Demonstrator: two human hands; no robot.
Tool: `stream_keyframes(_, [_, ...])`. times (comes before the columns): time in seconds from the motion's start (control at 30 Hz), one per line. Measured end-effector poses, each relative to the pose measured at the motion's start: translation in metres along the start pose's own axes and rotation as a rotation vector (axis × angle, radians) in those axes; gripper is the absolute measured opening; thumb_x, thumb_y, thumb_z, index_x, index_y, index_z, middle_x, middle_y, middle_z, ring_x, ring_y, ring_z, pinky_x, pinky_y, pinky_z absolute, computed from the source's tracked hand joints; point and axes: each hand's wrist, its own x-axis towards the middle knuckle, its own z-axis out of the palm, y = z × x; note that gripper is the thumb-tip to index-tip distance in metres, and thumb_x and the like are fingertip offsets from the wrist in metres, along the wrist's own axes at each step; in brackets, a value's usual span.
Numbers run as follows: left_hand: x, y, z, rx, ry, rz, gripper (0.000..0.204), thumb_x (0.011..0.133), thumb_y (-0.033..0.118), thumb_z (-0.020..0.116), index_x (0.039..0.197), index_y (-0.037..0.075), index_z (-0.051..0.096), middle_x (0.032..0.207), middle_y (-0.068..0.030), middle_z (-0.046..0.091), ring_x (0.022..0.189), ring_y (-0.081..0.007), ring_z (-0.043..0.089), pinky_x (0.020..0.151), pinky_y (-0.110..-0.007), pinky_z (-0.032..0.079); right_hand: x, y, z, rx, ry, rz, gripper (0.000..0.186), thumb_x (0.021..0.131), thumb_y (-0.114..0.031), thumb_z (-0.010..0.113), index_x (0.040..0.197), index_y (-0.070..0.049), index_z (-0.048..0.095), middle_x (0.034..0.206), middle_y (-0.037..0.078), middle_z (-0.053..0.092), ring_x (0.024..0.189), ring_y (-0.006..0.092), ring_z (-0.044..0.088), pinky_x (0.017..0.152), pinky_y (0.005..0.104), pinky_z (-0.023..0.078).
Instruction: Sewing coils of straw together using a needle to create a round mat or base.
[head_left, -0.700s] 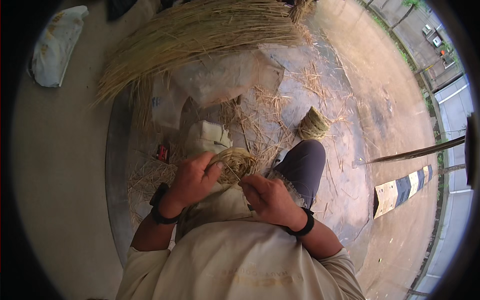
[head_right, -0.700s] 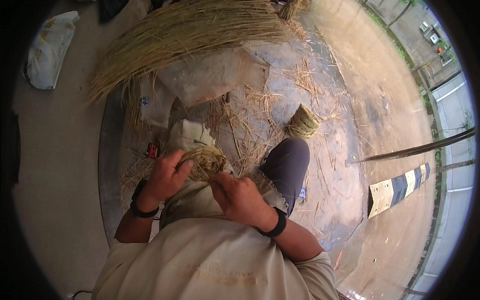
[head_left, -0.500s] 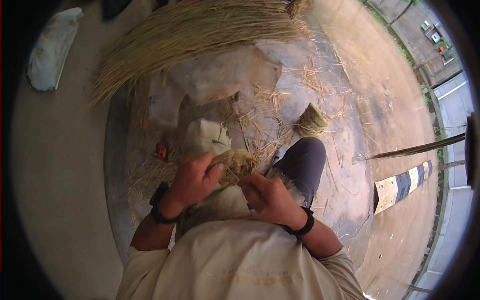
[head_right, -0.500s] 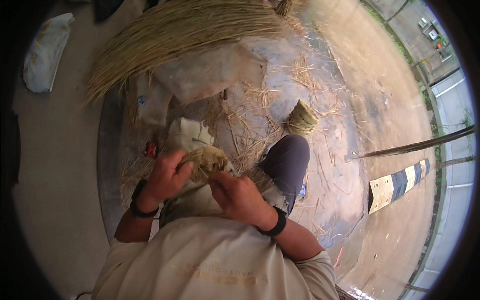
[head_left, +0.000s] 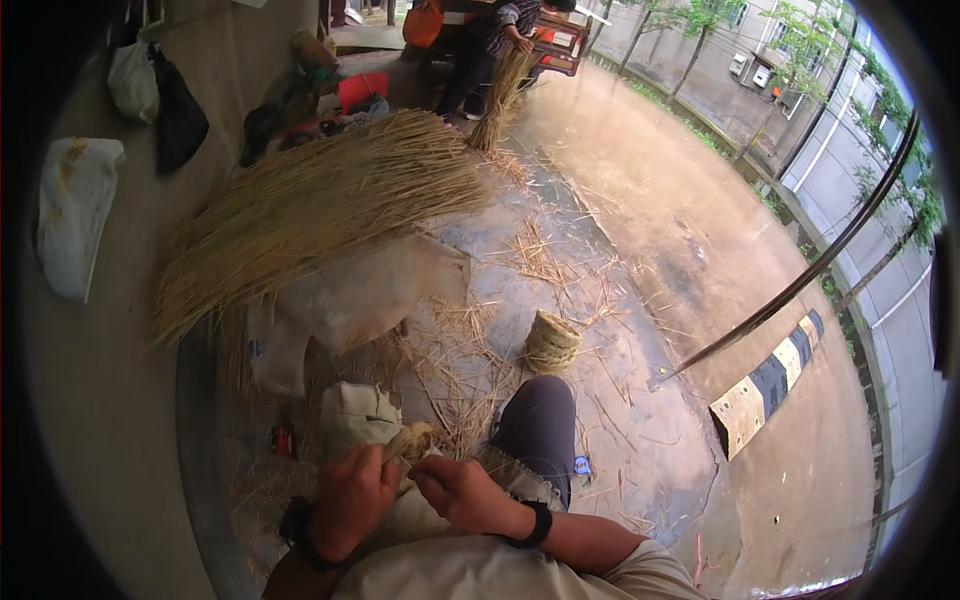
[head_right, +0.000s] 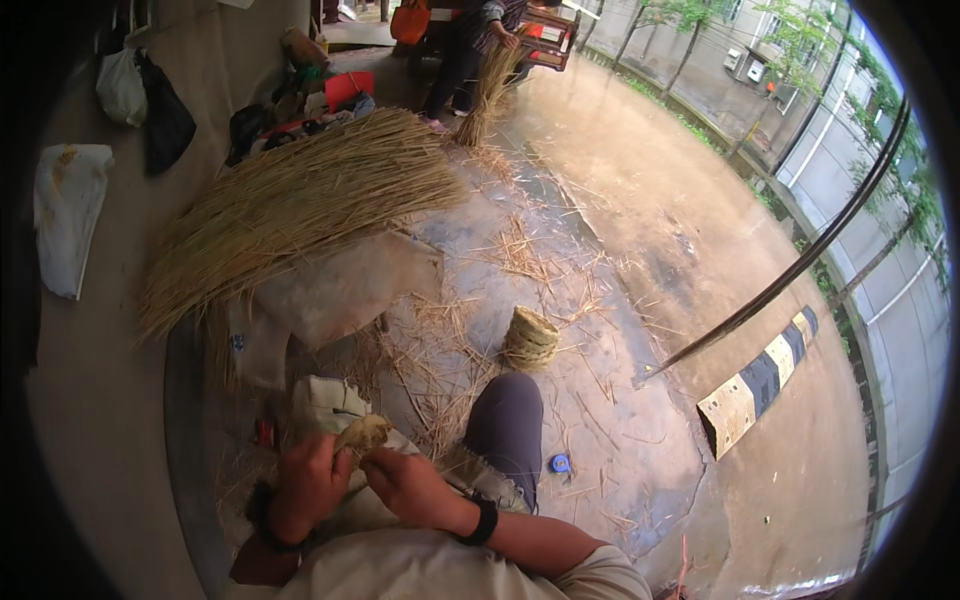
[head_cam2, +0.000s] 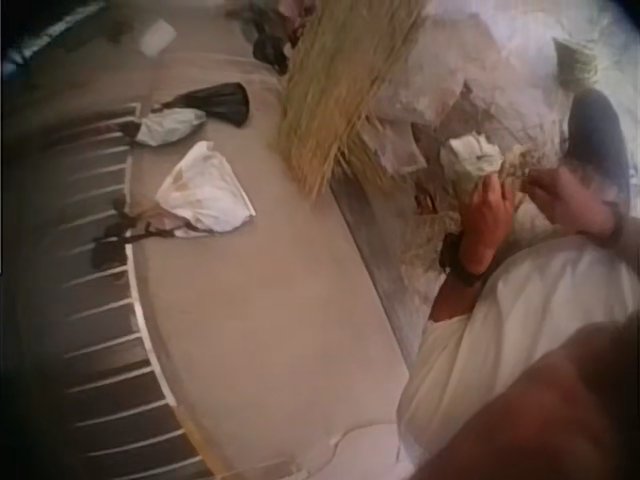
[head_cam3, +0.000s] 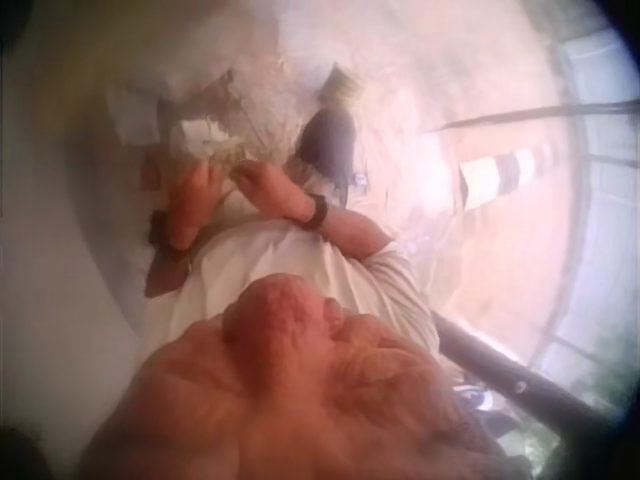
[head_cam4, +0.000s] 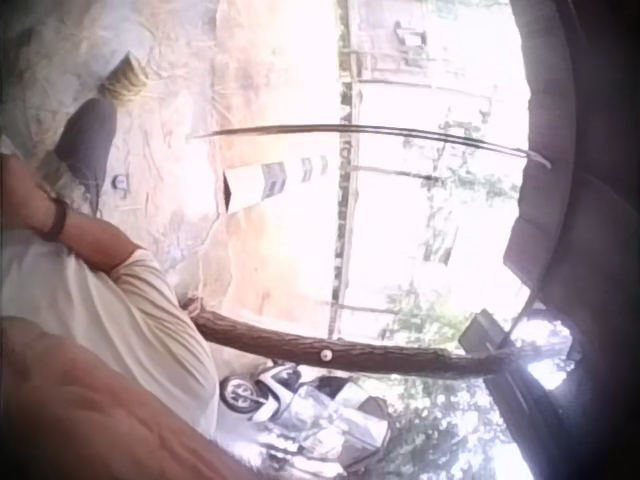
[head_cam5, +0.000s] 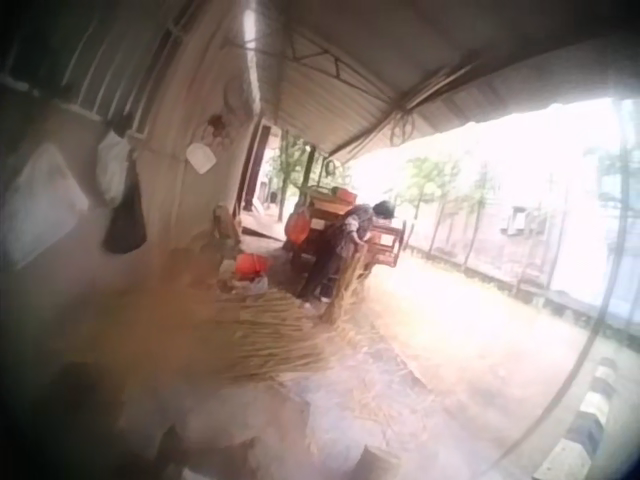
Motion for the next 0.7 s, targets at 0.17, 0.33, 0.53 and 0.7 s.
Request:
stream_keyframes(0.17, [-0.009,-0.006,0.006,-0.033,-0.004,0.018,0.013,0.090,0.015,0.069,0.093,0.004,0.063,0.082,-0.0174,0.066,0.073,-0.0413,0.068,0.063,-0.051,0.055,0.006,0.003,-0.003,-0.051,-0.098,-0.005,0.014,0.102,-0.011,0.061,0.110,-0.001,0.067,0.071,0.014,0.067,0.063,0.0256,0.070,0.062,0.0387,0.054])
stream_keyframes(0.33, [-0.001,-0.018,-0.002,0.044,-0.010,0.074,0.011,0.089,0.016,0.068,0.091,0.006,0.063,0.081,-0.0140,0.067,0.071,-0.0387,0.070,0.061,-0.049,0.055,-0.005,0.008,-0.012,-0.009,-0.209,-0.072,0.011,0.101,-0.012,0.060,0.106,-0.004,0.065,0.073,0.013,0.068,0.062,0.0284,0.070,0.061,0.0390,0.055])
stream_keyframes(0.53, [-0.009,-0.018,0.005,0.049,-0.008,0.236,0.015,0.086,0.021,0.072,0.087,0.009,0.062,0.079,-0.0101,0.066,0.066,-0.0325,0.070,0.056,-0.045,0.056,0.000,-0.010,-0.021,-0.543,-0.082,-0.220,0.016,0.098,-0.023,0.069,0.101,-0.007,0.069,0.075,0.013,0.070,0.066,0.0333,0.070,0.065,0.0440,0.057])
stream_keyframes(0.7, [-0.010,-0.005,-0.001,0.147,-0.094,0.468,0.017,0.085,0.023,0.073,0.083,0.011,0.061,0.074,-0.0083,0.065,0.063,-0.0263,0.070,0.053,-0.042,0.056,0.033,-0.002,-0.027,-0.520,-0.090,-0.302,0.019,0.098,-0.026,0.067,0.095,-0.008,0.070,0.085,0.013,0.071,0.078,0.0377,0.071,0.071,0.0498,0.057])
